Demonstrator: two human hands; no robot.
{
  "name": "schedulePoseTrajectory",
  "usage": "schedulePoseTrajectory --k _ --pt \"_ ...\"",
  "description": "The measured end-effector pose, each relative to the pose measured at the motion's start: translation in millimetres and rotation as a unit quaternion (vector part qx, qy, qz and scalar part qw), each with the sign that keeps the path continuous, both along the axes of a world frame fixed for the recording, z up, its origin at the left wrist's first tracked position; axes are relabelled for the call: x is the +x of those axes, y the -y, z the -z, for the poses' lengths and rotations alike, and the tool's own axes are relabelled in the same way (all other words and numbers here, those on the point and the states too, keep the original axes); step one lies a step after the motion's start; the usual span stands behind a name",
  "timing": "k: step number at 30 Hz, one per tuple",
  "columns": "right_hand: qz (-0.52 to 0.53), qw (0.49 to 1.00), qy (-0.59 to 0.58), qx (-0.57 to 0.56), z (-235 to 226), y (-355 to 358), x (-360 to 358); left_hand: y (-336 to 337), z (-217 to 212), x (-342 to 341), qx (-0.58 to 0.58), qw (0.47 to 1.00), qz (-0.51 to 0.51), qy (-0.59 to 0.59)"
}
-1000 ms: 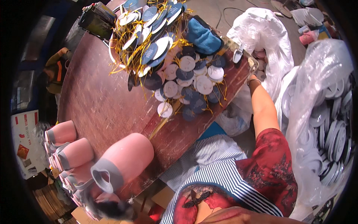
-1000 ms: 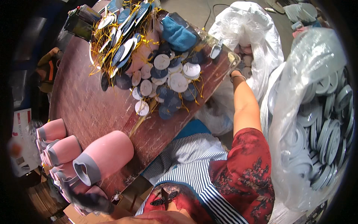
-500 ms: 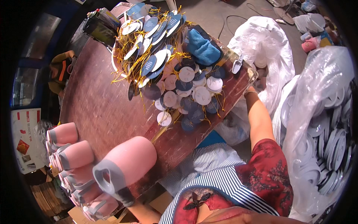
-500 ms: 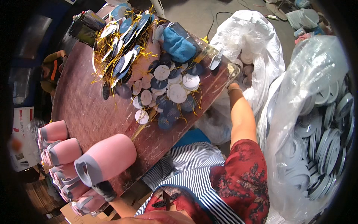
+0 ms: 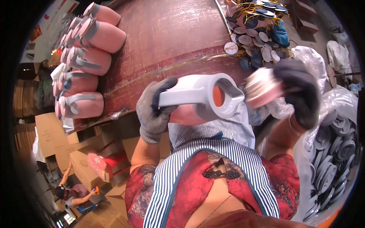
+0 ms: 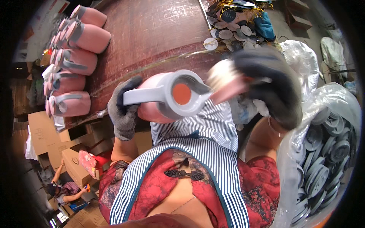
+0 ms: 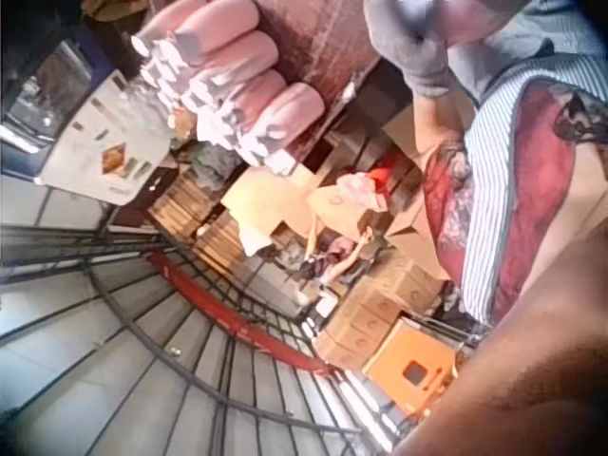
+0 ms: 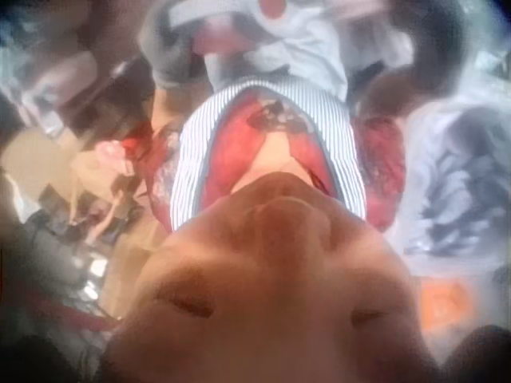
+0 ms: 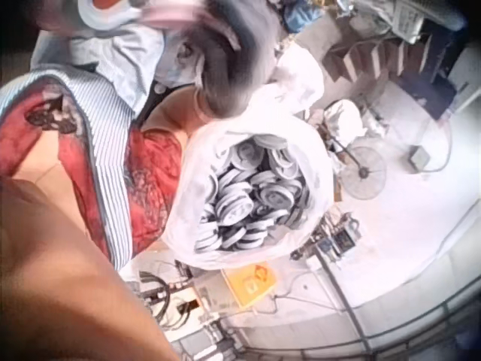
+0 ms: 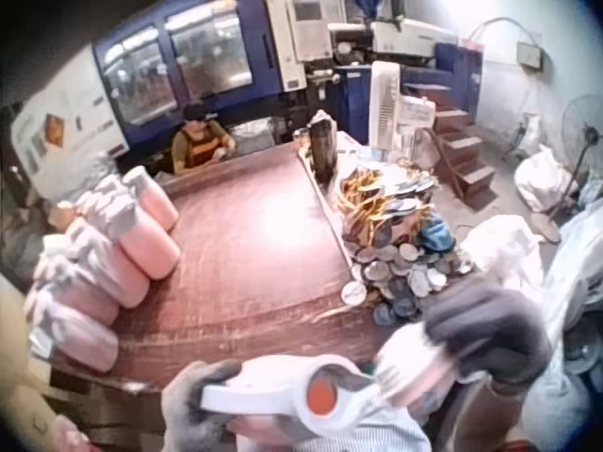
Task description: The person assembles pink plastic pitchers by inserting circular lids and tying yellow strings around the handles. The person handles each pitcher one at a time, places the lid, and secures the string before moving to the next unit.
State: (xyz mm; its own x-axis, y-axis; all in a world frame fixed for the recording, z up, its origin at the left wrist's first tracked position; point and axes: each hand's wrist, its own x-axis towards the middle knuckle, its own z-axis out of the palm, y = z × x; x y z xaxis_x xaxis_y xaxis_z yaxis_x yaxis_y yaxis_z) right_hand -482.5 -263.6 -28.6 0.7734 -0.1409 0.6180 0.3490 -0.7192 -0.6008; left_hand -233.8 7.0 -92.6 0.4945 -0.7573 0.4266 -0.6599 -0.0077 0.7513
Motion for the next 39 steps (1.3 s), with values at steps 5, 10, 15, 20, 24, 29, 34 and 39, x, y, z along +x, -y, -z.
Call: schedulePoseTrajectory --k 5,10,15,20,24,29,34,39 --pt "-0.238 0.944 -0.166 0.160 12 -60 86 -26 16 -23 -0.003 0.995 0.046 -0.090" --pt "-0.148 0.977 -0.147 0.043 18 -89 60 -48 34 -31 -0.026 0.984 -0.015 -0.174" --pt "-0.120 0.974 -0.120 -0.150 27 -105 66 -56 45 -19 0.031 0.959 0.033 -0.279" --pt "-0.265 0.951 -0.116 -0.112 40 -90 74 -52 56 -18 0.010 0.955 0.087 -0.283" --pt "-0.195 0.972 -0.087 -0.099 31 -113 67 -60 61 -19 -0.009 0.953 0.057 -0.298" --pt "-0.160 0.970 -0.180 -0.026 25 -112 70 -61 45 -20 0.017 0.973 0.019 -0.230" --pt "-0.139 0.975 -0.174 -0.021 41 -122 67 -66 51 -27 0.020 0.975 -0.030 -0.221" --pt "0.042 0.967 -0.249 0.012 69 -126 69 -63 46 -42 0.021 0.993 -0.112 0.016"
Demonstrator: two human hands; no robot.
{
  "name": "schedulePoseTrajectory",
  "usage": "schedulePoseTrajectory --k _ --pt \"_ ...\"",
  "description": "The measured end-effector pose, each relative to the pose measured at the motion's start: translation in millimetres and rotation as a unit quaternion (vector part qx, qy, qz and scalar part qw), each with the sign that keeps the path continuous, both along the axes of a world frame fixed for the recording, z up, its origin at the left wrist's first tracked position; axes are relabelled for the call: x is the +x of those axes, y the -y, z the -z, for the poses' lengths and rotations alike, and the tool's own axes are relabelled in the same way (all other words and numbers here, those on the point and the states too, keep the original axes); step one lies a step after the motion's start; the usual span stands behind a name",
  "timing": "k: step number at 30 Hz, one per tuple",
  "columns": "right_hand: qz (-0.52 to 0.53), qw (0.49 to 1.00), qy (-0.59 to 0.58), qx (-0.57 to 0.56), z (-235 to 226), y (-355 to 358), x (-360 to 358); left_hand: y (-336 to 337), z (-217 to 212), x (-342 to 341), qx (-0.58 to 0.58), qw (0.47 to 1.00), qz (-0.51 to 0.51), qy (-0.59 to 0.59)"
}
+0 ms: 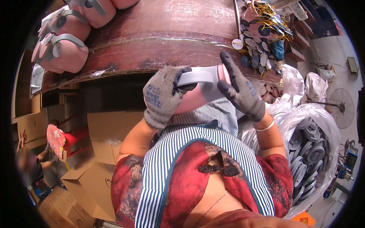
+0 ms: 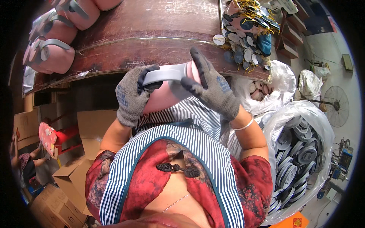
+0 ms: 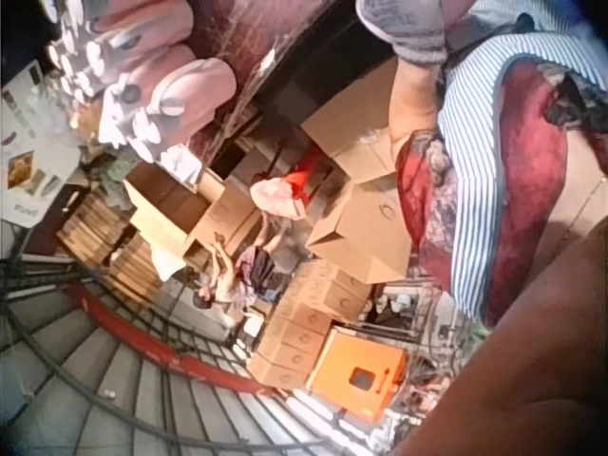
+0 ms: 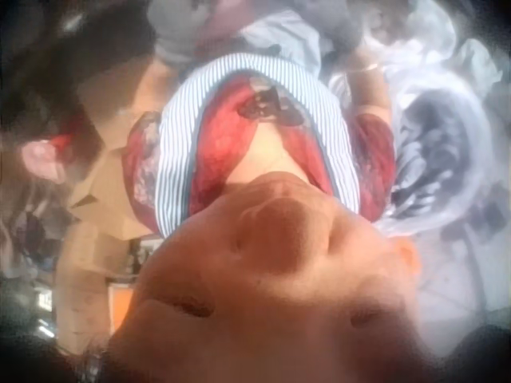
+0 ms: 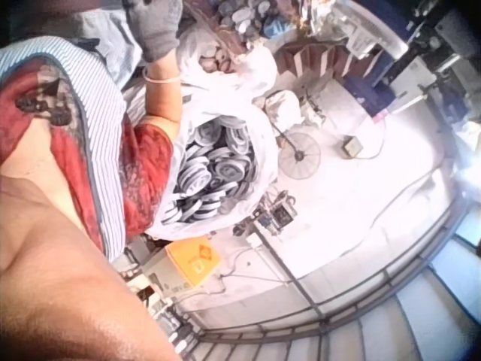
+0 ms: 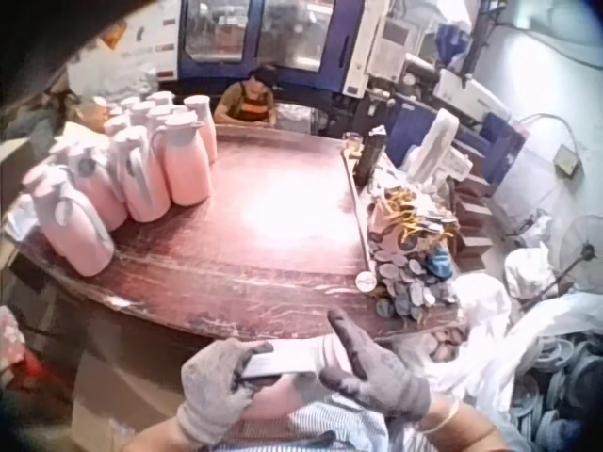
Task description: The person assembles pink plastic pitchers by inserting circular lids and tying yellow strings around the handles. The person handles each pitcher one at a time, places the lid, and secures the string before moving to the next unit.
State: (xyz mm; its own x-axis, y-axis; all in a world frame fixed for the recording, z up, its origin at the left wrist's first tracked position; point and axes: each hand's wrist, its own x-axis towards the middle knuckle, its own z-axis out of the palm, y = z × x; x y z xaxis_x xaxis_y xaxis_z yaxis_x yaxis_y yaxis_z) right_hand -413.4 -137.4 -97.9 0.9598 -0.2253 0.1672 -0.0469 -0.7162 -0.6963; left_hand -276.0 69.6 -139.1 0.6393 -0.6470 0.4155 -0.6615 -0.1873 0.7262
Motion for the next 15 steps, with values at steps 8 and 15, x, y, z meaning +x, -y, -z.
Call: schedulePoseTrajectory --k 8,15 --pt "0.007 0.989 0.085 0.121 9 -1 26 20 -14 -7 -0.051 0.995 -0.071 -0.037" --pt "-0.116 0.977 0.062 -0.166 -1 16 -16 1 -11 25 0.022 0.987 0.106 -0.116"
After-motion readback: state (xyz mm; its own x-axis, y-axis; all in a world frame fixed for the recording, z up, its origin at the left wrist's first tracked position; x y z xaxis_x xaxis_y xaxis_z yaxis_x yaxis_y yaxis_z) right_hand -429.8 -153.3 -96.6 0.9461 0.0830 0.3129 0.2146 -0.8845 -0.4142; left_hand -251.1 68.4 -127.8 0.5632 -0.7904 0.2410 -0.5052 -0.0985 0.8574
